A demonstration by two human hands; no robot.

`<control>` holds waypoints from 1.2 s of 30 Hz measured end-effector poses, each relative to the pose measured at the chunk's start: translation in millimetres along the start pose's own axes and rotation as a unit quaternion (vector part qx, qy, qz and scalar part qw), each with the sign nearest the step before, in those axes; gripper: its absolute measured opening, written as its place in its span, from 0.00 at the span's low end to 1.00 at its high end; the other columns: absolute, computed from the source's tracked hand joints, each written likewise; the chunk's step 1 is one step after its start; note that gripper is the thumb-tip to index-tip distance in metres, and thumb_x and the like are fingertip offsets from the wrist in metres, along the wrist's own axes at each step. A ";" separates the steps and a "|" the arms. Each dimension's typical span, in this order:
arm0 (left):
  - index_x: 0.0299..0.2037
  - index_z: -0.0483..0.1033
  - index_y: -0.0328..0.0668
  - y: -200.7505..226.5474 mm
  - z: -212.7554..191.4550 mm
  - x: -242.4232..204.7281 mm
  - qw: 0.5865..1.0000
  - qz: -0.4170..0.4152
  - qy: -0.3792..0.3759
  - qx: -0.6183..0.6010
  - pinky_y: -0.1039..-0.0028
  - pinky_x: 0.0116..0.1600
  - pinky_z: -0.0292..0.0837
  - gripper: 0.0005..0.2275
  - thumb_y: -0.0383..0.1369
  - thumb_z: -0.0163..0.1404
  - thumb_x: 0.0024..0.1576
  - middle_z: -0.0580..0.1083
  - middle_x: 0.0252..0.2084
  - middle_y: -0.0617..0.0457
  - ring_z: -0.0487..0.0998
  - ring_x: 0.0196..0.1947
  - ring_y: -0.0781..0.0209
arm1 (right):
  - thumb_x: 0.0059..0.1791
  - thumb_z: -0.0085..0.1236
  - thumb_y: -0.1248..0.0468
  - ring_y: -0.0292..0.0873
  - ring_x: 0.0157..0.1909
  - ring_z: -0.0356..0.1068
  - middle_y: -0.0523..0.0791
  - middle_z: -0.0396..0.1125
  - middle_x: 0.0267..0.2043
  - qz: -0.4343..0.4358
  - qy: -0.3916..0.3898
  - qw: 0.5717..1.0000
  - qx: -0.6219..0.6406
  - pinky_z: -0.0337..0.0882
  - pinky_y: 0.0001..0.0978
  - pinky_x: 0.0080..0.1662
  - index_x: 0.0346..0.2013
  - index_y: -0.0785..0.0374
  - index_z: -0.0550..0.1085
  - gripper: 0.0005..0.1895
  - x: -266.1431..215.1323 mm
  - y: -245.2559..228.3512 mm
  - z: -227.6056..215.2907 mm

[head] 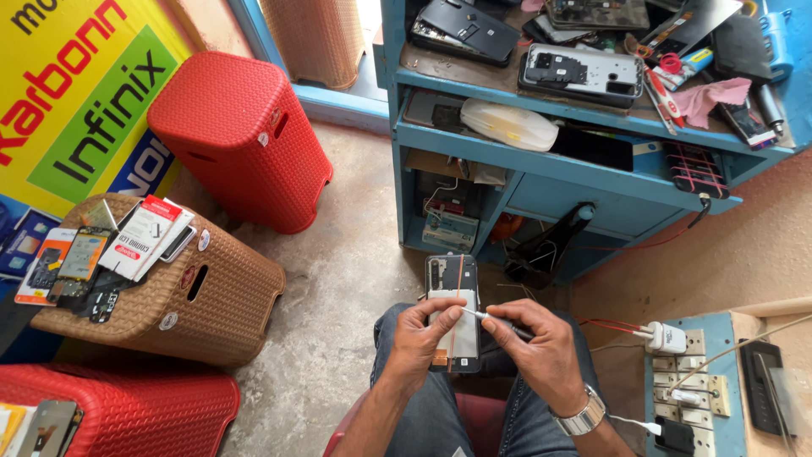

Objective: The person repairs a mobile phone by using a screwdriver to remove and install screws on the internal frame and handling small internal components.

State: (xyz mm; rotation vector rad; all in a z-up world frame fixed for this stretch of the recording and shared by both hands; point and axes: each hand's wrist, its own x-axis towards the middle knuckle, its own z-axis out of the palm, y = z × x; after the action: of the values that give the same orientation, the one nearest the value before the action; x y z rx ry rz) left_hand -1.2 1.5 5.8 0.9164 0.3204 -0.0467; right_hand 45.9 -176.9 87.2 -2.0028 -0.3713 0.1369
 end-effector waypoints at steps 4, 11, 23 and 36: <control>0.46 0.84 0.35 -1.5 1.6 -0.1 0.987 0.097 -0.003 0.129 0.76 0.52 0.76 0.09 0.30 0.59 0.58 0.77 0.48 0.50 0.78 0.49 0.64 | 0.44 0.68 0.65 0.35 0.37 0.76 0.43 0.77 0.37 -0.032 0.022 0.999 0.011 0.75 0.24 0.39 0.40 0.66 0.82 0.11 5.0 -9.5 -4.9; 0.46 0.83 0.36 1.9 11.4 -6.3 0.942 0.198 0.004 0.271 0.74 0.52 0.77 0.08 0.23 0.54 0.59 0.77 0.48 0.50 0.81 0.48 0.60 | 0.44 0.69 0.66 0.38 0.36 0.77 0.46 0.76 0.37 -0.141 0.029 0.984 -0.109 0.76 0.27 0.37 0.39 0.65 0.81 0.10 26.1 -33.1 -0.3; 0.45 0.81 0.33 6.6 16.6 -9.3 0.908 0.249 0.004 0.336 0.71 0.48 0.78 0.08 0.20 0.52 0.59 0.76 0.46 0.47 0.82 0.46 0.56 | 0.44 0.67 0.66 0.38 0.33 0.78 0.45 0.75 0.36 -0.152 -0.014 0.982 -0.113 0.78 0.26 0.32 0.39 0.65 0.81 0.10 40.7 -40.5 7.3; 0.47 0.78 0.28 16.8 19.0 -13.0 0.863 0.279 0.004 0.421 0.68 0.52 0.83 0.15 0.13 0.49 0.51 0.72 0.56 0.41 0.82 0.50 0.48 | 0.42 0.67 0.60 0.45 0.34 0.77 0.50 0.73 0.36 -0.153 -0.060 0.977 -0.139 0.75 0.33 0.33 0.41 0.70 0.77 0.18 44.6 -34.9 6.1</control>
State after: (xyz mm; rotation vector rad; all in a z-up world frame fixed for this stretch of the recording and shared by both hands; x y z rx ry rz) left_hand -5.8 -4.4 33.3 1.8558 0.0088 0.3827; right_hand 79.5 -143.3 118.6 -2.1869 -0.8078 0.0109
